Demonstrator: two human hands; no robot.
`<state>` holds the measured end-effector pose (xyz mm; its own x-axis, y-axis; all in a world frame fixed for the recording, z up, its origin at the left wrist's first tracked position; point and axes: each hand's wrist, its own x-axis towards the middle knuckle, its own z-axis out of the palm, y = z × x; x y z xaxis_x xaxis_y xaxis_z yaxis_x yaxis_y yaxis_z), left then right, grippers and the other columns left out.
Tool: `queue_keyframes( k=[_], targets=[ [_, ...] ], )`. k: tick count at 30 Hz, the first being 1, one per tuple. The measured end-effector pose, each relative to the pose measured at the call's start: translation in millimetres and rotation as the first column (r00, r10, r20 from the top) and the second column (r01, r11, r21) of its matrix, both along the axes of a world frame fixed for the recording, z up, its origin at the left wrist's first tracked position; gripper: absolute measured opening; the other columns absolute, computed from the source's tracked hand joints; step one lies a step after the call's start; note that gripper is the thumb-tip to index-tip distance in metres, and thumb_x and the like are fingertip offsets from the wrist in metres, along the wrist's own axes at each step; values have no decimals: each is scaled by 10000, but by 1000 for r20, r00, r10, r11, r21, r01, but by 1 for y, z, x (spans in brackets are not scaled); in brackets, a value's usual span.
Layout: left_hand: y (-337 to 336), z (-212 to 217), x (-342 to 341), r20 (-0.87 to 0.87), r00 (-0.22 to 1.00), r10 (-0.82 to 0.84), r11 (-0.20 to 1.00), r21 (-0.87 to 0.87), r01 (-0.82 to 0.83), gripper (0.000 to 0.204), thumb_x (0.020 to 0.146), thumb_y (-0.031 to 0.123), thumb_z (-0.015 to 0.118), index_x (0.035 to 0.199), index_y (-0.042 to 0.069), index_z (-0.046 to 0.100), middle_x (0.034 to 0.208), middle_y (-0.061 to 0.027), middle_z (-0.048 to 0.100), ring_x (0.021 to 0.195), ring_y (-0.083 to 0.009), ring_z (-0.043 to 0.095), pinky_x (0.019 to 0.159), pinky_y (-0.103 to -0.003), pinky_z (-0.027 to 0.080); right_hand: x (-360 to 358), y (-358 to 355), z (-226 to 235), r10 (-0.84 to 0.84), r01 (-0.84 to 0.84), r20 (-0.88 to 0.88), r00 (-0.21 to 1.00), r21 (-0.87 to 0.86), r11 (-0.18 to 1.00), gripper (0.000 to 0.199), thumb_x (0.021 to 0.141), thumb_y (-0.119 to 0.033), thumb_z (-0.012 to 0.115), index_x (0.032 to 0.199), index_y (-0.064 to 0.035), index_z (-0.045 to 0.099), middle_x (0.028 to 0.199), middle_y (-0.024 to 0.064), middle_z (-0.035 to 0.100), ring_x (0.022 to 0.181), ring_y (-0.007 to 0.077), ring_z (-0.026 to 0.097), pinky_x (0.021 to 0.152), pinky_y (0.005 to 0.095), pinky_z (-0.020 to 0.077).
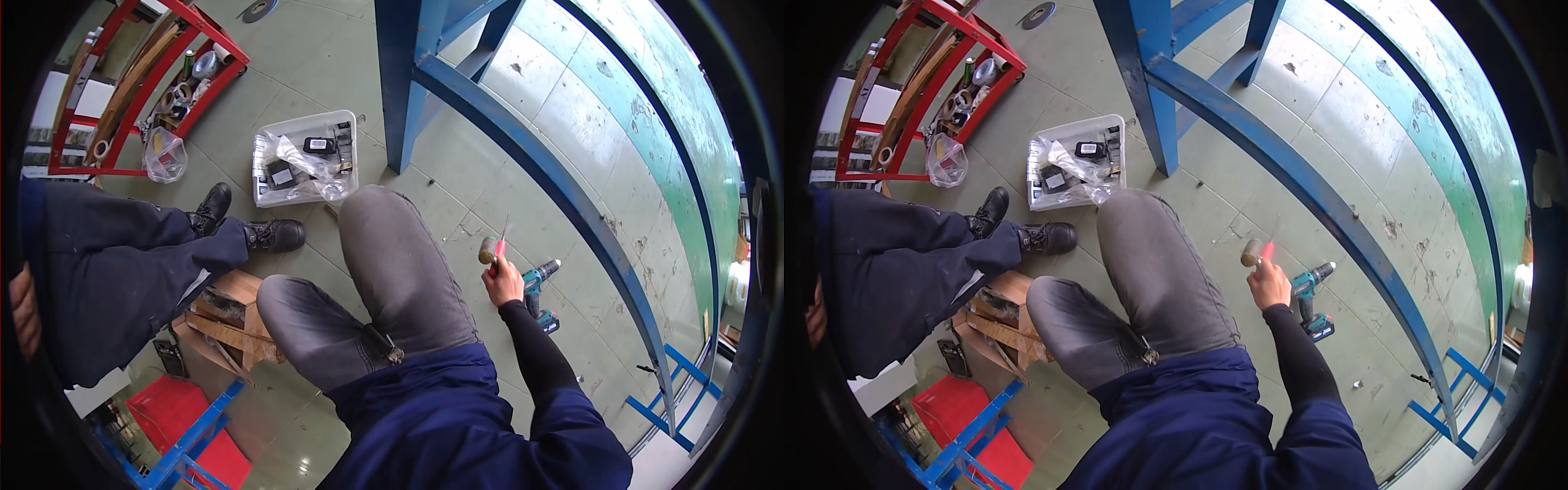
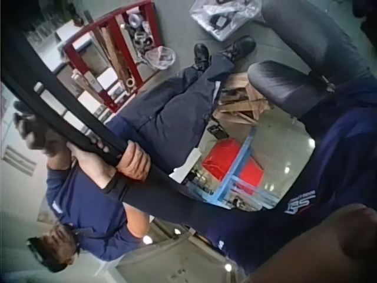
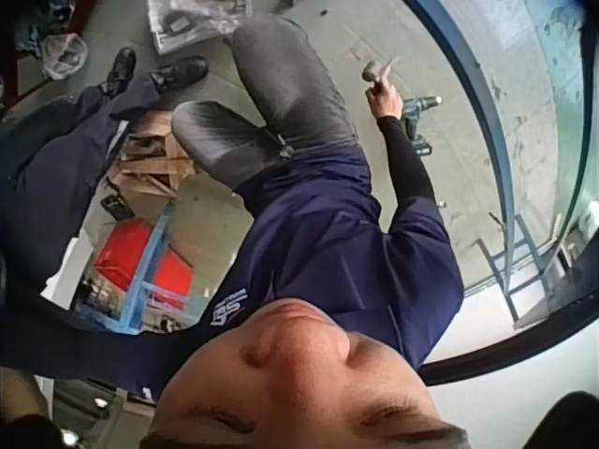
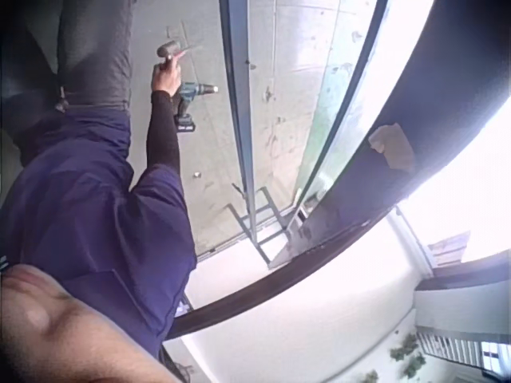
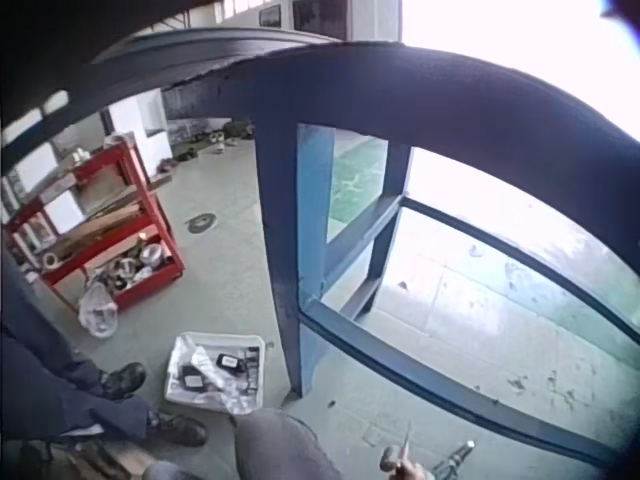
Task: The recorder and an assistant work together to assemble and secure components of a metal and glass door frame using various tools.
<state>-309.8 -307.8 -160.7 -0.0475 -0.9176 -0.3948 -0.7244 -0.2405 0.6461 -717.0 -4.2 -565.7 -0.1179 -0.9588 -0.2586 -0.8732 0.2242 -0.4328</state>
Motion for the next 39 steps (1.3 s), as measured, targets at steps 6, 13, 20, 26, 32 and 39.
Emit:
queue_keyframes(
  k=[6,13,20,26,32,39],
  targets=[
    [-2,-19,44,-106,994,5,999,53,0,532,992,504,460,993,15,669,808,-65,638,663,-138,586,606,-271,466,34,-9,-73,-7,37,-114,994,260,965,454,804,-304,695,1226,-205,559,1036,194,577,899,404,638,755,481,530],
    [112,133,195,29,942,336,926,-194,-324,483,981,486,504,962,31,664,763,-53,616,616,-126,582,549,-254,458,-29,39,-114,-173,216,-164,971,302,928,458,865,-184,592,1314,-269,555,1374,235,458,958,400,656,860,468,519],
    [190,201,166,252,891,378,892,-357,-277,635,960,627,444,870,37,662,606,30,532,498,-44,477,470,-197,411,58,-71,-100,-195,208,364,911,3,978,321,834,-214,675,1071,-6,615,1080,172,623,917,283,633,838,380,495],
    [176,202,176,287,849,445,891,-243,-384,616,980,594,426,932,15,631,682,12,560,575,-40,512,523,-190,443,279,-172,279,427,-158,889,164,-403,901,400,924,-13,559,1322,9,521,1096,100,649,1021,159,603,919,294,464],
    [172,200,164,226,850,475,852,-361,-380,647,1030,523,343,1049,-29,680,881,-113,687,768,-166,605,724,-309,488,428,-164,428,573,-393,708,-414,-706,589,716,878,-30,584,1505,-5,238,888,136,685,755,148,666,693,277,537],
    [182,199,166,236,868,437,864,-378,-332,631,1045,477,310,896,-22,665,651,-54,592,474,-141,475,452,-283,395,458,-157,460,473,-557,786,-398,-617,556,803,916,-33,496,1541,-32,-8,900,167,701,649,205,674,630,306,564]
  ],
)
